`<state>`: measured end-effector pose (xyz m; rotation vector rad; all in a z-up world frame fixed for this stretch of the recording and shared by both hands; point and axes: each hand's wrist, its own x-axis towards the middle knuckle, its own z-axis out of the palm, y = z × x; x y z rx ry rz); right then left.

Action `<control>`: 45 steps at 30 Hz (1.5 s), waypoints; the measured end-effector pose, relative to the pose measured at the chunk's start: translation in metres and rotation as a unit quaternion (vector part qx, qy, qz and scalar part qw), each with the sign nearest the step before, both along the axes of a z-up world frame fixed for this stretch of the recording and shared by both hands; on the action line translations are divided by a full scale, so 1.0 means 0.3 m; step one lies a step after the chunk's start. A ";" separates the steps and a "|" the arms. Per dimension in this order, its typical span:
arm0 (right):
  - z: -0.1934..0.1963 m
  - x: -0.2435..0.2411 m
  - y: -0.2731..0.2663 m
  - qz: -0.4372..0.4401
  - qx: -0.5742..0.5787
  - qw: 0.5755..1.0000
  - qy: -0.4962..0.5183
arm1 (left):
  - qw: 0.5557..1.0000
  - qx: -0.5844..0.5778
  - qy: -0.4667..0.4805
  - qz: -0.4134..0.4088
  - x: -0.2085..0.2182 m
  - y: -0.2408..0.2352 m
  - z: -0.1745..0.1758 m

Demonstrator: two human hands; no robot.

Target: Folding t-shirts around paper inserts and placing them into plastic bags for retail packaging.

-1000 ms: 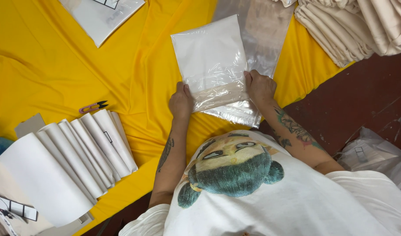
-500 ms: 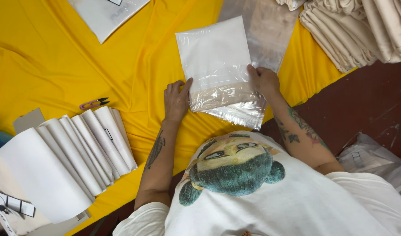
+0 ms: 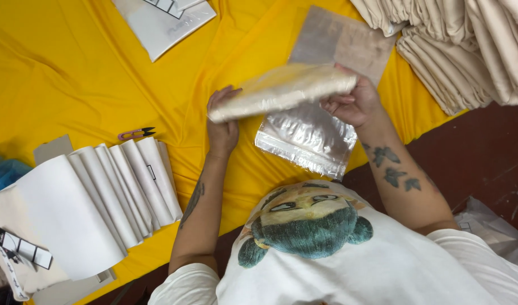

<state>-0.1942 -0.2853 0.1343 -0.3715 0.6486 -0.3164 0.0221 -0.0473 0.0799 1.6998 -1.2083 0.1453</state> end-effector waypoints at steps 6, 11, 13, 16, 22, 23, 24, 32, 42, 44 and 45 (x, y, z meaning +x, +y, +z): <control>0.040 0.064 0.026 0.117 -0.170 0.970 -0.131 | 0.970 -0.017 0.202 0.132 0.039 0.034 0.168; -0.334 0.060 0.095 0.154 -0.615 0.727 0.262 | 0.911 0.195 0.291 0.220 0.085 0.149 -0.193; -0.374 0.068 0.169 0.120 -0.710 0.643 0.260 | 0.944 0.169 0.182 0.215 0.058 0.145 -0.218; -0.405 0.110 0.265 0.092 -0.824 0.509 0.229 | 0.969 0.146 0.032 0.199 0.007 0.118 -0.216; -0.321 0.180 0.310 0.131 -0.763 0.574 0.266 | 0.941 0.223 -0.004 0.253 -0.032 0.102 -0.296; -0.320 0.175 0.312 0.133 -0.724 0.611 0.290 | 0.933 0.252 0.018 0.256 -0.042 0.111 -0.312; -0.317 0.176 0.313 0.138 -0.723 0.611 0.291 | 0.932 0.255 0.022 0.257 -0.041 0.112 -0.327; -0.390 0.157 0.293 0.100 -0.534 0.783 0.302 | 0.922 0.276 0.104 0.250 -0.048 0.112 -0.296; -0.477 0.135 0.275 0.082 -0.327 0.910 0.241 | 0.914 0.292 0.157 0.233 -0.018 0.105 -0.275; -0.477 0.131 0.280 0.067 -0.313 0.919 0.228 | 0.915 0.298 0.135 0.236 -0.012 0.104 -0.296; -0.494 0.128 0.277 0.066 -0.314 0.920 0.228 | 0.915 0.297 0.134 0.236 -0.012 0.103 -0.292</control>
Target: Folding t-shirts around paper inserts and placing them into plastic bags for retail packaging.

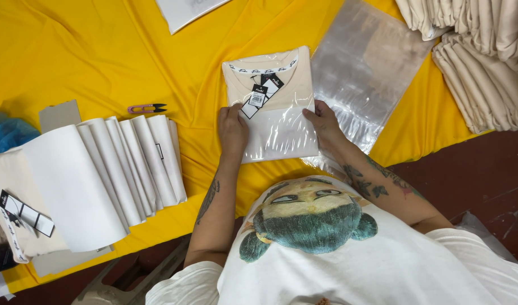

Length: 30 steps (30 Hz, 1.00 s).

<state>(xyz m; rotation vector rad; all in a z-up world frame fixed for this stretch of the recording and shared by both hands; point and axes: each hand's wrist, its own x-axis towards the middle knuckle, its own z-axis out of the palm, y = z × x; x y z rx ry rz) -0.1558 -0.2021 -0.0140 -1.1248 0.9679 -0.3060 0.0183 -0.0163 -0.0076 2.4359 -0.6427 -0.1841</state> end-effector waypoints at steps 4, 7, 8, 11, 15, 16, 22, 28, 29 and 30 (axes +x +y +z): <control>0.029 0.000 0.021 -0.001 0.021 0.999 -0.043 | 1.000 0.006 0.003 -0.001 0.003 -0.002 -0.006; 0.050 0.002 0.036 0.007 0.034 0.998 -0.052 | 1.000 -0.006 0.000 0.005 0.002 -0.010 0.006; 0.044 0.003 0.039 0.013 0.037 0.998 -0.054 | 1.000 -0.021 -0.001 0.006 0.002 -0.012 0.016; 0.045 0.006 0.045 0.009 0.038 0.998 -0.044 | 1.000 0.005 0.005 0.015 0.015 -0.016 -0.017; 0.004 0.013 0.048 0.007 0.018 0.999 -0.044 | 0.999 0.001 0.047 0.025 0.023 -0.021 -0.013; -0.002 0.015 0.052 0.008 0.002 0.999 -0.040 | 0.999 -0.008 0.042 0.024 0.023 -0.022 0.003; 0.110 0.015 0.056 0.048 -0.344 0.936 0.065 | 1.000 0.003 0.022 0.018 0.019 -0.015 0.080; 0.109 0.129 0.051 0.129 0.085 0.988 -0.029 | 0.999 -0.012 0.044 0.021 0.010 -0.016 0.121; 0.079 0.145 0.046 0.122 0.160 0.979 -0.045 | 0.998 -0.011 0.053 0.022 0.005 -0.014 0.124; 0.072 0.162 0.044 0.125 0.159 0.978 -0.045 | 0.998 -0.011 0.052 0.024 0.011 -0.009 0.113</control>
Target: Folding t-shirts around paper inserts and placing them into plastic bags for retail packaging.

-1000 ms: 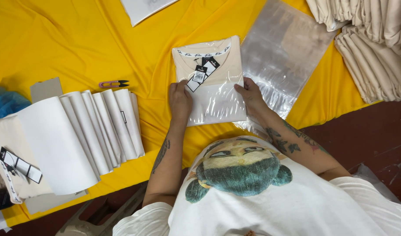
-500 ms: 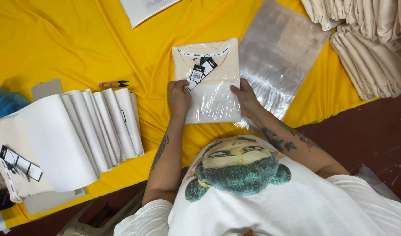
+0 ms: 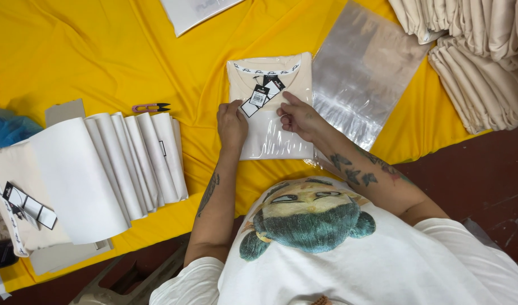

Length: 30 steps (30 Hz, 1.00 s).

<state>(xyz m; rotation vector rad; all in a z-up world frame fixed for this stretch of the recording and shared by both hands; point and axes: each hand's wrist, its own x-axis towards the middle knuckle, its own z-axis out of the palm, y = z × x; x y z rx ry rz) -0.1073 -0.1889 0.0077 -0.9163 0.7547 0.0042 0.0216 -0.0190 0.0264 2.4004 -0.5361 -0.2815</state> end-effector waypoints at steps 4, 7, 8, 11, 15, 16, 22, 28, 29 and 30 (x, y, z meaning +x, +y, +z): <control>-0.017 0.046 -0.012 -0.039 0.103 0.994 -0.026 | 1.000 -0.015 0.002 -0.009 0.021 0.009 -0.062; -0.007 0.061 -0.015 -0.051 0.112 0.992 -0.031 | 1.000 -0.018 0.014 -0.007 0.023 -0.002 -0.041; -0.003 0.065 -0.014 -0.053 0.107 0.992 -0.028 | 1.000 -0.018 0.017 -0.001 0.021 -0.006 -0.022; 0.005 0.040 0.001 -0.072 0.111 0.991 -0.019 | 1.000 -0.018 -0.013 -0.016 0.031 -0.004 -0.054; -0.021 0.054 -0.014 -0.081 0.128 0.988 -0.026 | 0.999 -0.036 -0.014 -0.030 0.030 -0.002 -0.068; -0.028 0.061 -0.021 -0.081 0.138 0.986 -0.034 | 0.998 -0.048 -0.012 -0.036 0.033 -0.002 -0.080; -0.001 0.064 -0.030 0.018 -0.188 0.982 0.004 | 0.999 -0.048 0.002 -0.008 0.047 0.002 -0.109; 0.115 0.054 0.026 0.224 -0.747 0.621 -0.077 | 0.999 -0.013 -0.041 -0.006 0.012 0.019 -0.055; 0.148 0.064 0.037 0.255 -0.752 0.598 -0.112 | 0.999 -0.005 -0.043 0.001 0.003 0.020 -0.044; 0.126 0.088 0.043 0.256 -0.752 0.597 -0.112 | 0.999 -0.005 -0.043 0.001 0.003 0.024 -0.076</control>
